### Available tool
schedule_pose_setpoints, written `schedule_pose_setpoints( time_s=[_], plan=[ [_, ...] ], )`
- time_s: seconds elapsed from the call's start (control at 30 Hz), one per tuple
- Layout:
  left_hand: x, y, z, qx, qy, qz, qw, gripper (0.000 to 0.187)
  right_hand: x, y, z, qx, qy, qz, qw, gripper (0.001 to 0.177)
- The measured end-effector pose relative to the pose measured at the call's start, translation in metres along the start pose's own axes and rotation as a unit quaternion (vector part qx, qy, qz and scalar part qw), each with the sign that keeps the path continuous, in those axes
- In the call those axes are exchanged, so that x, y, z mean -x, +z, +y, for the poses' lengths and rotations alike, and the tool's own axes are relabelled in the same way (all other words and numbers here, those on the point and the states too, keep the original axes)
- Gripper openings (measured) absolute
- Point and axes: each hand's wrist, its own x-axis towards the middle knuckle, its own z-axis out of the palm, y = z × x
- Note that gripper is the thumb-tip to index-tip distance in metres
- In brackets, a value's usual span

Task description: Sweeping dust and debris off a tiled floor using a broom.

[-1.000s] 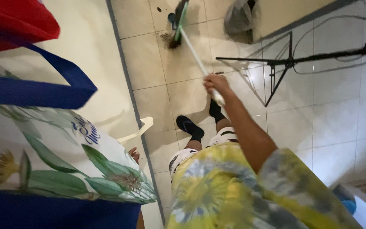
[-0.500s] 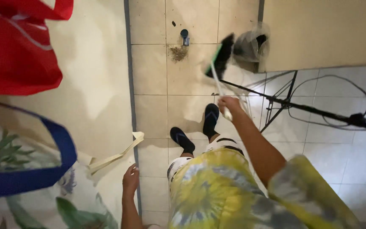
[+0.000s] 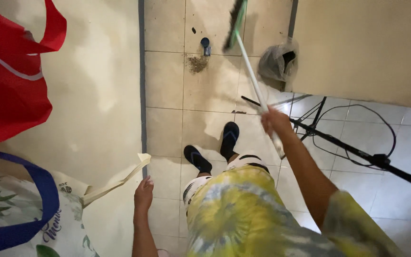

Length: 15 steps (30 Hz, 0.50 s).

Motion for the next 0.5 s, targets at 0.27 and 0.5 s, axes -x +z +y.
schedule_pose_setpoints(
  time_s=[0.27, 0.5],
  plan=[
    [-0.002, 0.008, 0.028, -0.028, 0.016, 0.005, 0.999, 0.046, -0.018, 0.051, 0.044, -0.071, 0.085, 0.021, 0.994, 0.02],
    [-0.007, 0.001, 0.02, -0.018, 0.019, 0.012, 1.0, 0.046, -0.189, 0.089, 0.036, -0.223, 0.053, -0.141, 0.963, 0.023]
  ],
)
